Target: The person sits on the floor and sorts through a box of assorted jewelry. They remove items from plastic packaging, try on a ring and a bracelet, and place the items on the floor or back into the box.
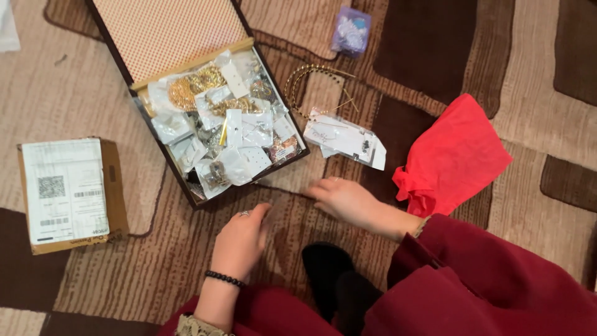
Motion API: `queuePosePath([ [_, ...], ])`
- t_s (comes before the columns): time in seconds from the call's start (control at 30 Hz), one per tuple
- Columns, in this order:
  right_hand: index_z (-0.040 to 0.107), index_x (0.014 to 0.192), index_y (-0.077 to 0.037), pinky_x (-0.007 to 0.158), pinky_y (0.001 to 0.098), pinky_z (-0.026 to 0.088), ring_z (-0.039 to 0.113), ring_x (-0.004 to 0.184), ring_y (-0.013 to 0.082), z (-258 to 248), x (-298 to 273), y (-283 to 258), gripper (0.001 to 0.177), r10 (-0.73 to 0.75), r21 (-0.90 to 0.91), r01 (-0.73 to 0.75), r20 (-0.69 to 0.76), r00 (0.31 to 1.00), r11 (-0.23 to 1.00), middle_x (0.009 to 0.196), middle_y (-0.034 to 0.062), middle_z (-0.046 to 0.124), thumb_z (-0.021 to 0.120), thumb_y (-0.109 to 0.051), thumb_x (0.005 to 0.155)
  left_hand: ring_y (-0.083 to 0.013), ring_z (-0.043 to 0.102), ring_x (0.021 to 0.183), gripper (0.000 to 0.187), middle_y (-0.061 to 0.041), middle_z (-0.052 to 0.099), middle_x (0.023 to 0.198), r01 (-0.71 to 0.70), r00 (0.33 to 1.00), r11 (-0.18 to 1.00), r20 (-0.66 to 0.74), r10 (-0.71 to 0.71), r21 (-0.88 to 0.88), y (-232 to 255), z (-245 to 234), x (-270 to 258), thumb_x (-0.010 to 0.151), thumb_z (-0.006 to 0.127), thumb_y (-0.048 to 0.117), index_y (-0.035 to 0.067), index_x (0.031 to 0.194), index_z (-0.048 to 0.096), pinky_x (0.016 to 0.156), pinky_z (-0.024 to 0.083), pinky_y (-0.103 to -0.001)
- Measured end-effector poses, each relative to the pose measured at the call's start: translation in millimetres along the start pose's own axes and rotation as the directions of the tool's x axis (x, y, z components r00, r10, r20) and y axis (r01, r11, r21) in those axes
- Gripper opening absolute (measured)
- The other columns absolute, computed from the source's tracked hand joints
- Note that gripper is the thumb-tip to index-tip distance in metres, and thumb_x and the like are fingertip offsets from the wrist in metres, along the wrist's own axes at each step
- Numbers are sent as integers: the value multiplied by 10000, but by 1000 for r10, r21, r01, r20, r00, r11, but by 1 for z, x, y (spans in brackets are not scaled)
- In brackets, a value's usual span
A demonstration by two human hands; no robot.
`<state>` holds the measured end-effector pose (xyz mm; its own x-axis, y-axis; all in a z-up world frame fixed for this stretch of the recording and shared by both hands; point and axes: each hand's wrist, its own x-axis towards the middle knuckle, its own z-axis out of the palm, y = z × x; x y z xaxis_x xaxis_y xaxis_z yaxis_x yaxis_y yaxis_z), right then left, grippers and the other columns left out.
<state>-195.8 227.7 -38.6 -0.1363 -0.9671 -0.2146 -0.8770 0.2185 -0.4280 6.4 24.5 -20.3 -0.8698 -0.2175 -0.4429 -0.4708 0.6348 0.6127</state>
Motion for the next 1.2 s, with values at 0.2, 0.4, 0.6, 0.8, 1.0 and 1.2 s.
queuePosePath([
  [0.2,707,1102,-94,1045,428,516,673,1178,291,-49,-12,-3,172,184,334,-85,-278,943,939,1222,99,725,649,-62,943,-464,544,1217,719,-273,571,1332,-227,892,966,-372,257,124,6,0,-5,852,727,103,11,1501,430,925,557,-591],
  [0.4,716,1087,-102,952,291,611,741,941,148,-81,-16,-35,193,447,713,-164,-229,865,681,1103,53,732,716,-71,897,-320,601,1007,308,-139,648,1091,-289,671,936,-655,348,201,50,-25,-19,908,735,128,94,1206,662,784,583,-399],
  [0.6,675,985,-124,675,207,570,654,744,90,-91,-17,-78,159,352,699,-71,-268,897,712,935,10,696,752,-39,875,-132,731,865,307,5,804,1033,-197,966,795,-251,59,-573,77,1,-19,903,693,382,155,1086,790,765,568,-278],
  [0.8,698,933,-115,680,229,515,629,763,102,-87,-15,-91,87,276,681,78,-395,876,728,942,26,683,756,-56,909,-134,763,906,266,-24,828,998,-122,967,642,-236,-95,-757,72,-3,-21,891,718,317,112,1025,823,810,606,-273],
  [1.0,770,950,-72,779,353,629,755,879,234,-89,15,-98,117,235,655,109,-415,879,748,947,86,766,772,4,862,-123,683,819,159,-82,795,880,-180,940,485,-295,-171,-856,49,-1,-13,932,752,190,73,1015,818,737,627,-361],
  [1.2,766,983,-102,830,399,595,739,981,307,-88,70,-98,104,43,458,201,-469,882,866,1037,99,752,761,-63,887,-102,628,746,62,7,638,854,-277,775,63,-262,-576,-959,1,-10,1,972,649,96,76,945,700,758,569,-239],
])
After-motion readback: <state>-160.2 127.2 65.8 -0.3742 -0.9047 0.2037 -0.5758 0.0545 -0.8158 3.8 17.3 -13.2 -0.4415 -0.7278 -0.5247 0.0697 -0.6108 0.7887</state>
